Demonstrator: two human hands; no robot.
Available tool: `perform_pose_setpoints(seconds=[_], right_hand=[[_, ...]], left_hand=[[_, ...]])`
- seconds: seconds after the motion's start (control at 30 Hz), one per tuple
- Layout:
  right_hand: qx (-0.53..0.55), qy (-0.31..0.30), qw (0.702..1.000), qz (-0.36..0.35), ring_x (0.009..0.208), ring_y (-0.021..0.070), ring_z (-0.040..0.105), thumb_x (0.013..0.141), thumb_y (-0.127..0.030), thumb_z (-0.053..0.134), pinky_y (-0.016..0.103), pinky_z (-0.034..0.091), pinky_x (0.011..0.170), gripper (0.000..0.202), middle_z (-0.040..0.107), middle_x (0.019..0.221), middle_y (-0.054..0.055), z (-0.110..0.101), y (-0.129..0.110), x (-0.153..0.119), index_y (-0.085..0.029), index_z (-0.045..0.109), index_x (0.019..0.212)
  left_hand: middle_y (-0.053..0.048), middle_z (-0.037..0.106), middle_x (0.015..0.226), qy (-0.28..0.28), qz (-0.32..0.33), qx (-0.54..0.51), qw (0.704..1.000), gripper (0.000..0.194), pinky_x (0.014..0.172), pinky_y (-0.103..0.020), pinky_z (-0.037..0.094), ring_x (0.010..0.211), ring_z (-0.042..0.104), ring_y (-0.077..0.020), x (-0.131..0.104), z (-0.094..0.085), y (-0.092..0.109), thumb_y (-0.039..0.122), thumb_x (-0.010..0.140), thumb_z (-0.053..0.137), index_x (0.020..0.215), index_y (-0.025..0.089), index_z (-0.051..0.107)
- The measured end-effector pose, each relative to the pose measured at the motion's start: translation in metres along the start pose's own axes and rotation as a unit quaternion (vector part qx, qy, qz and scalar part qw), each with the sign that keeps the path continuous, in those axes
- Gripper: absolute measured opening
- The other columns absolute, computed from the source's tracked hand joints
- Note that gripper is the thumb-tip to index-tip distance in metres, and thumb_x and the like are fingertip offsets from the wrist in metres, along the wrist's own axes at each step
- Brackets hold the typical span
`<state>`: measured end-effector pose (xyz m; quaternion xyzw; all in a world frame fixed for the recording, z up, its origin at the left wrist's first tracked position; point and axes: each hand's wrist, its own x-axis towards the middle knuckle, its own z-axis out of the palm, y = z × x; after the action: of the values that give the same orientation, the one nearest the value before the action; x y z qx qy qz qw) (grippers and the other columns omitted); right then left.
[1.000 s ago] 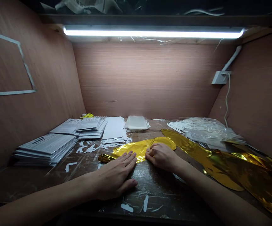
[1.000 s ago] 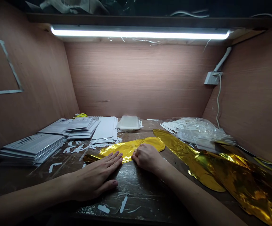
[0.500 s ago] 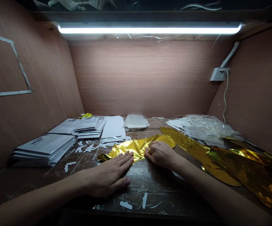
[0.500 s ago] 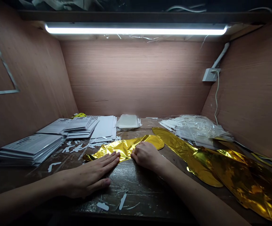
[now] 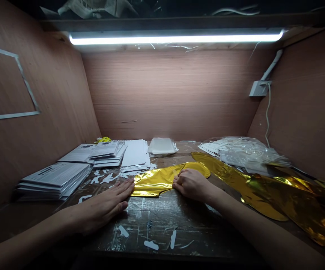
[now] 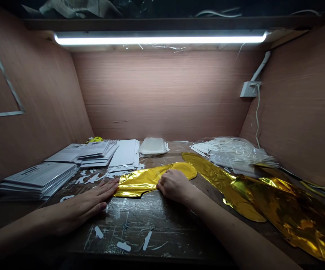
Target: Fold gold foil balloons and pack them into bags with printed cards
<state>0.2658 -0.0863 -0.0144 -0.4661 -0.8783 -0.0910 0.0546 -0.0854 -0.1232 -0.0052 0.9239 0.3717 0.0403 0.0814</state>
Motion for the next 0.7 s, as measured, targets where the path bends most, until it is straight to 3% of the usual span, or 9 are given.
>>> perform_pose_setpoints(seconds=[0.13, 0.27, 0.33, 0.43, 0.5, 0.6, 0.7], right_hand=[[0.002, 0.0, 1.0, -0.001, 0.077, 0.0193, 0.066, 0.101, -0.034, 0.051, 0.03, 0.043, 0.079, 0.04, 0.075, 0.078, 0.009, 0.0, 0.0, 0.0, -0.018, 0.075, 0.074], [0.021, 0.008, 1.0, -0.001, 0.078, 0.0186, 0.065, 0.101, -0.032, 0.052, 0.029, 0.044, 0.08, 0.039, 0.074, 0.076, 0.009, -0.001, 0.0, -0.001, -0.018, 0.075, 0.072], [0.031, 0.013, 0.999, -0.001, 0.078, 0.0184, 0.065, 0.1, -0.031, 0.052, 0.029, 0.044, 0.081, 0.039, 0.074, 0.077, 0.009, 0.0, 0.0, -0.001, -0.018, 0.075, 0.072], [0.041, 0.016, 0.999, -0.001, 0.078, 0.0182, 0.065, 0.1, -0.031, 0.052, 0.029, 0.044, 0.081, 0.039, 0.074, 0.077, 0.008, 0.0, 0.0, -0.001, -0.018, 0.074, 0.071], [0.04, 0.016, 0.999, -0.001, 0.077, 0.0179, 0.065, 0.101, -0.031, 0.051, 0.029, 0.044, 0.081, 0.04, 0.074, 0.077, 0.008, 0.001, 0.0, -0.001, -0.018, 0.074, 0.071], [0.035, 0.015, 0.999, 0.0, 0.077, 0.0177, 0.065, 0.1, -0.03, 0.051, 0.028, 0.044, 0.08, 0.04, 0.074, 0.077, 0.008, 0.001, 0.0, 0.0, -0.017, 0.074, 0.071], [0.041, 0.015, 0.999, -0.002, 0.078, 0.0177, 0.065, 0.099, -0.028, 0.053, 0.028, 0.043, 0.079, 0.038, 0.074, 0.076, 0.008, 0.001, 0.001, -0.001, -0.018, 0.074, 0.069]], left_hand=[[-0.008, 0.037, 0.163, 0.1, -0.081, -0.036, 0.991, 0.067, 0.12, -0.045, 0.037, 0.148, 0.04, -0.032, 0.0, 0.006, -0.017, 0.052, 0.101, 0.049, 0.161, 0.029, 0.031], [-0.011, 0.067, 0.133, 0.185, -0.145, -0.082, 0.969, 0.078, 0.1, -0.043, 0.053, 0.119, 0.065, -0.0319, 0.01, 0.003, -0.025, 0.056, 0.093, 0.061, 0.159, 0.025, 0.035], [-0.01, 0.072, 0.119, 0.207, -0.146, -0.113, 0.961, 0.079, 0.087, -0.039, 0.057, 0.101, 0.07, -0.0281, 0.015, 0.0, -0.026, 0.053, 0.089, 0.065, 0.157, 0.023, 0.039], [-0.011, 0.068, 0.125, 0.242, -0.113, -0.151, 0.952, 0.073, 0.084, -0.037, 0.058, 0.092, 0.07, -0.0239, 0.021, -0.003, -0.027, 0.046, 0.085, 0.072, 0.15, 0.023, 0.048], [-0.011, 0.069, 0.123, 0.23, -0.096, -0.215, 0.944, 0.074, 0.083, -0.037, 0.058, 0.09, 0.07, -0.0231, 0.027, -0.003, -0.028, 0.043, 0.084, 0.074, 0.15, 0.021, 0.047], [-0.009, 0.074, 0.109, 0.122, -0.063, -0.356, 0.925, 0.089, 0.079, -0.038, 0.06, 0.087, 0.072, -0.0232, 0.042, -0.005, -0.03, 0.04, 0.08, 0.08, 0.155, 0.022, 0.037], [-0.013, 0.068, 0.13, 0.066, 0.011, -0.396, 0.916, 0.085, 0.089, -0.04, 0.058, 0.11, 0.069, -0.0282, 0.065, -0.011, -0.034, 0.031, 0.072, 0.087, 0.149, 0.025, 0.05]])
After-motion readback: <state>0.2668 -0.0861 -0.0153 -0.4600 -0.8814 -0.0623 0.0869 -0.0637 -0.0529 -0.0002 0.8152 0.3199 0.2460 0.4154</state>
